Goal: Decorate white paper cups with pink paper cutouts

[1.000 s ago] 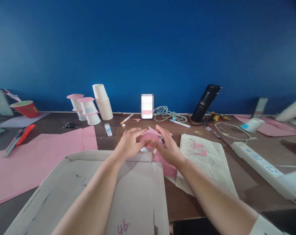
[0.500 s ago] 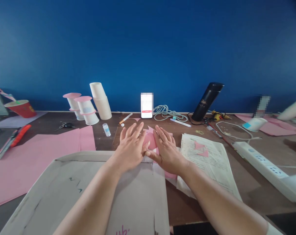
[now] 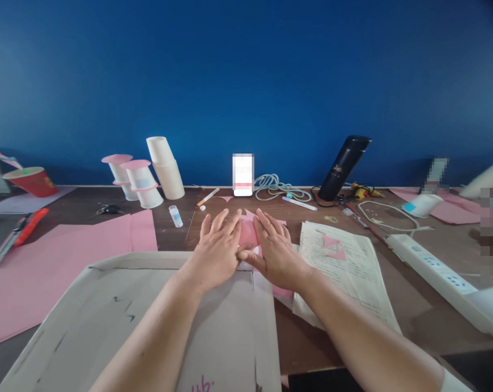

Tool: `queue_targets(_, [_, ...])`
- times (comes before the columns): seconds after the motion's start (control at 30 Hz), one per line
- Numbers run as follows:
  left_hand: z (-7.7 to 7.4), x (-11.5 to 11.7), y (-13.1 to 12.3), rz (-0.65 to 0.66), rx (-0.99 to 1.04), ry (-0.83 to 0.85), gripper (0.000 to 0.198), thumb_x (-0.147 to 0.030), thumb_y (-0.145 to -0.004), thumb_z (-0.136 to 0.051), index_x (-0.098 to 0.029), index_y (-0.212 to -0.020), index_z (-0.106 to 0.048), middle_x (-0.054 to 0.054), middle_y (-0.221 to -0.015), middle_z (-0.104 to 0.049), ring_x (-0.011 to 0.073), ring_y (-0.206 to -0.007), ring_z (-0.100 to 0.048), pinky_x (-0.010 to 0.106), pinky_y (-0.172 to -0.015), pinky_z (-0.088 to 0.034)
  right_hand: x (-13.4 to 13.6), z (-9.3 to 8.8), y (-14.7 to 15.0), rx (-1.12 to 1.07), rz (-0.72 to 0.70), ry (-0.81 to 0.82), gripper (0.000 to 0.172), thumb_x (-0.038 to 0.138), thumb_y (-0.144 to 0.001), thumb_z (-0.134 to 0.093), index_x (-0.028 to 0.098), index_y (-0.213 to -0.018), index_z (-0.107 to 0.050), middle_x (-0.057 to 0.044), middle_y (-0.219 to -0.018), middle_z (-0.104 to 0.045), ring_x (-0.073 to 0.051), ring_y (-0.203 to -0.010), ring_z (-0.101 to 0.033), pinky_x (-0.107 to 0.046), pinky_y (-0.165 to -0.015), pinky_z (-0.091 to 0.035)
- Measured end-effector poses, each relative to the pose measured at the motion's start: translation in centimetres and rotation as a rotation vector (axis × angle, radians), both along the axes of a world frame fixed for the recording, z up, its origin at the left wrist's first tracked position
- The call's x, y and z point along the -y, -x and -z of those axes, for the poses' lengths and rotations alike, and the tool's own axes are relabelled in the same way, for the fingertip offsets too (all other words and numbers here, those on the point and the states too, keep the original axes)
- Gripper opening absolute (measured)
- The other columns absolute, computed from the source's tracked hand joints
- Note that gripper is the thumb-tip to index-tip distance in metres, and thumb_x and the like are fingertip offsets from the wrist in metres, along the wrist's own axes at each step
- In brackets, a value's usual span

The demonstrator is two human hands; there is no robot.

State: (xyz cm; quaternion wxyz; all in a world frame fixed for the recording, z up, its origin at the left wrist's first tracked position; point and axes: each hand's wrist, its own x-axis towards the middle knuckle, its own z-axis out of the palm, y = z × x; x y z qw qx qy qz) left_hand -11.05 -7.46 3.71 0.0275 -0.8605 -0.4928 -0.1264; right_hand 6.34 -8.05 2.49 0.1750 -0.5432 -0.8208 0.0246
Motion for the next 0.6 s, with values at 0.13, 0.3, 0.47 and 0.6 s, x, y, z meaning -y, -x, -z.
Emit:
queue_targets(0.13, [0.0,-0.1,0.0,0.010,0.011,-0.005,0.053,-0.033,-0.090,-0.035,-0.017,-0.141,-0.033,0.006,-0.152,-0.026,0.0305,-0.139,-0.016,0.053,-0.111,-0.015,0.0,-0.1,0.0,0.004,0.001,0.009,0.081,0.068,-0.085,-0.028,0.017,-0.148,-0.018,-0.011,-0.154,-0.017,-0.030,-0.141,-0.011,-0.054,-0.110,-0.017])
queue_targets(0.3, [0.0,-0.2,-0.1,0.012,0.036,0.001,0.053,-0.036,-0.091,-0.035,-0.019,-0.141,-0.034,0.006,-0.150,-0.031,0.0303,-0.138,-0.019,0.053,-0.110,-0.017,0.0,0.1,-0.1,-0.002,-0.009,-0.002,0.081,0.068,-0.085,-0.028,0.018,-0.148,-0.018,-0.011,-0.155,-0.016,-0.030,-0.141,-0.013,-0.055,-0.109,-0.019])
queue_targets(0.47, [0.0,-0.5,-0.1,0.000,0.084,-0.011,0.051,-0.041,-0.090,-0.038,-0.018,-0.136,-0.041,0.009,-0.150,-0.032,0.0307,-0.137,-0.023,0.053,-0.108,-0.021,-0.4,0.7,-0.2,-0.029,-0.032,-0.038,0.081,0.069,-0.085,-0.028,0.018,-0.148,-0.018,-0.012,-0.153,-0.022,-0.030,-0.140,-0.015,-0.052,-0.109,-0.021])
queue_targets(0.6, [0.2,-0.9,0.1,-0.041,0.132,0.011,0.061,-0.046,-0.084,-0.048,-0.020,-0.139,-0.036,0.011,-0.151,-0.029,0.0317,-0.138,-0.021,0.054,-0.107,-0.022,-0.6,1.0,-0.5,-0.060,-0.034,-0.045,0.081,0.068,-0.085,-0.031,0.023,-0.149,-0.012,-0.009,-0.153,-0.022,-0.029,-0.141,-0.015,-0.053,-0.109,-0.020])
